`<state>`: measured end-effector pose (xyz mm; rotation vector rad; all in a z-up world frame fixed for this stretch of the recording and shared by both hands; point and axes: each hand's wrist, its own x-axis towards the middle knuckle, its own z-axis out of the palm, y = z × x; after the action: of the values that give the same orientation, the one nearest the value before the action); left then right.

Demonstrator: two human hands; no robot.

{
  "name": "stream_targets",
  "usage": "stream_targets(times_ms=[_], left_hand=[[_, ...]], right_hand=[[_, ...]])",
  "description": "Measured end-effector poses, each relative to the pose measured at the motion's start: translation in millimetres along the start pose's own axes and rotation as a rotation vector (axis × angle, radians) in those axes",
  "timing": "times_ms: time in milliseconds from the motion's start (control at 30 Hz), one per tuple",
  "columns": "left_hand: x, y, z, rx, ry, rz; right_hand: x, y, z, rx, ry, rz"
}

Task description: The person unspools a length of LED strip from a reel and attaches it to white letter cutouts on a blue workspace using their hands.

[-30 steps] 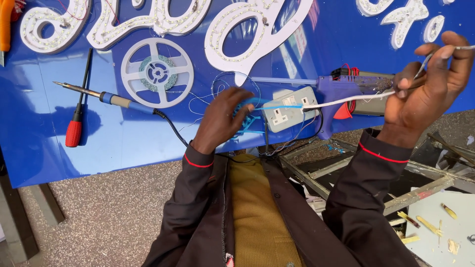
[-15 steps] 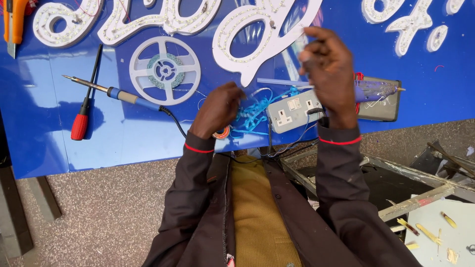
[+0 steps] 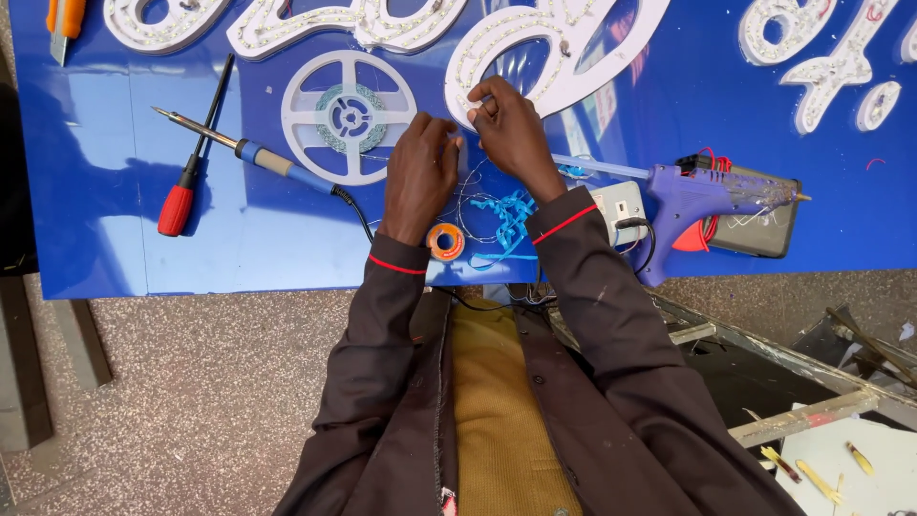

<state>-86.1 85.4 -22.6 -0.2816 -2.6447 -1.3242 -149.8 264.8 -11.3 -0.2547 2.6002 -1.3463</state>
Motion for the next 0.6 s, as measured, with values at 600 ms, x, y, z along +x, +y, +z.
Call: stream_targets(times_ms=[600], left_hand=[[24.8, -31.7, 29.5, 0.129, 0.004, 0.112]], right_hand=[[11.6, 7.6, 11.9, -0.028, 0.151, -0.020]])
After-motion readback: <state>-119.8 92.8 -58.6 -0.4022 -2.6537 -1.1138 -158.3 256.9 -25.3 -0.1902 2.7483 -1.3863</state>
